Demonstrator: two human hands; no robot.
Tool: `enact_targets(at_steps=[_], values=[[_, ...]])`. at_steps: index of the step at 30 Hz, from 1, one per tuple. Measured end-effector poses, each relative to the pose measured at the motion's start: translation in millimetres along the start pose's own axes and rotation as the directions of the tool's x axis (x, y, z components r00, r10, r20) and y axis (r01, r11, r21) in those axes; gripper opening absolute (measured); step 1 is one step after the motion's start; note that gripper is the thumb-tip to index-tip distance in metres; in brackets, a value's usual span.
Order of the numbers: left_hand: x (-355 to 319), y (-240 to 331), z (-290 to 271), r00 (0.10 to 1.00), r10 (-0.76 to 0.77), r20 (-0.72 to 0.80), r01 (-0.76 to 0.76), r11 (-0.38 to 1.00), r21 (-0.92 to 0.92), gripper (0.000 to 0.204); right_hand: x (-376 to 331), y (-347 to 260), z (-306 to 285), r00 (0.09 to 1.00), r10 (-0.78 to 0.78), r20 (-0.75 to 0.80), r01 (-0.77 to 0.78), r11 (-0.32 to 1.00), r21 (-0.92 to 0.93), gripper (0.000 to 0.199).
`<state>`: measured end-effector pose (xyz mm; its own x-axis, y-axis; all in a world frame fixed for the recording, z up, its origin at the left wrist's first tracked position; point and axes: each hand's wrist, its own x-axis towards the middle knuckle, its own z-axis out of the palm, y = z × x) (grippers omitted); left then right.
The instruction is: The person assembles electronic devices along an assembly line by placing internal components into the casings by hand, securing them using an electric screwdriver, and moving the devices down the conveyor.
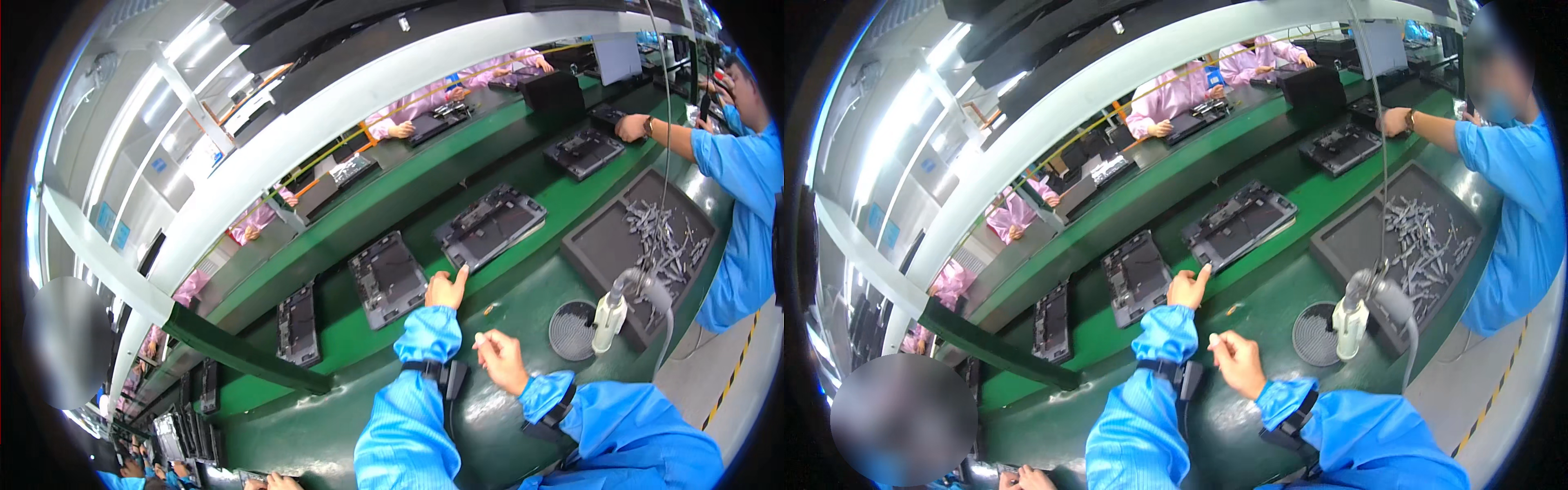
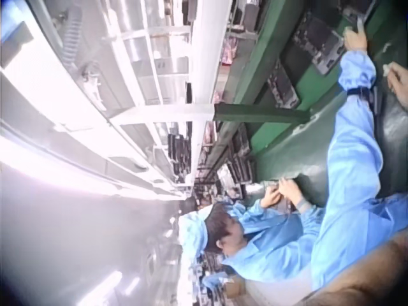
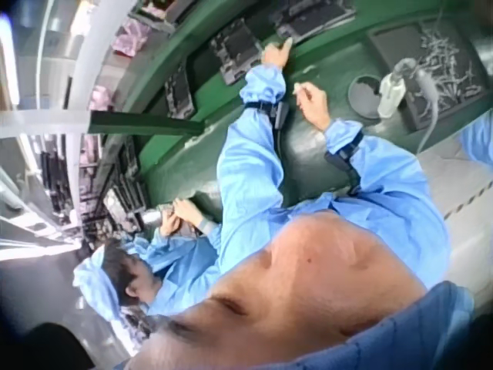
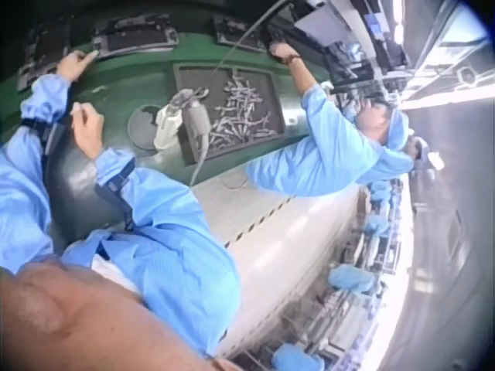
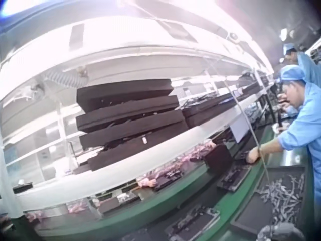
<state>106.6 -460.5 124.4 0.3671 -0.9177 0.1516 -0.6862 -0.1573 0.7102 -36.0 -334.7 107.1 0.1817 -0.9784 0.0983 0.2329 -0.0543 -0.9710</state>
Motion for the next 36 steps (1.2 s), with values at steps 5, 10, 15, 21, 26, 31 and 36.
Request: enact_targets(at_steps=[5, 10, 15, 21, 26, 31, 36], values=[[58, 9, 39, 0.953, -0.273, 0.131, 0.212, 0.91, 0.355, 0.09, 6, 6, -4, 0.997, 0.005, -0.078, 0.0, 0.999, 0.054, 0.029], [83, -6, 26, 0.887, -0.42, 0.192, 0.391, 0.904, 0.172, 0.08, 15, 1, 1, 0.992, 0.032, -0.122, -0.017, 0.992, 0.125, 0.032], [67, 38, 27, 0.858, -0.474, 0.197, 0.502, 0.855, -0.131, 0.056, 27, 17, -18, 0.98, 0.102, -0.169, -0.061, 0.971, 0.232, 0.032], [28, 13, 3, 0.93, -0.313, 0.191, 0.367, 0.794, -0.485, 0.052, 31, 17, -15, 0.979, 0.13, -0.159, -0.072, 0.942, 0.327, 0.033], [-94, 16, -23, 0.912, -0.344, 0.224, 0.409, 0.705, -0.58, 0.04, 30, 8, -19, 0.978, 0.159, -0.133, -0.078, 0.878, 0.473, 0.056], [-202, -10, -28, 0.872, -0.431, 0.234, 0.471, 0.603, -0.644, 0.053, 14, 49, -5, 0.994, -0.033, -0.108, 0.061, 0.961, 0.27, 0.049], [-302, -58, -48, 0.765, -0.055, 0.641, 0.502, 0.674, -0.541, 0.024, 25, 29, -42, 0.993, 0.09, -0.071, -0.053, 0.91, 0.411, 0.045]])
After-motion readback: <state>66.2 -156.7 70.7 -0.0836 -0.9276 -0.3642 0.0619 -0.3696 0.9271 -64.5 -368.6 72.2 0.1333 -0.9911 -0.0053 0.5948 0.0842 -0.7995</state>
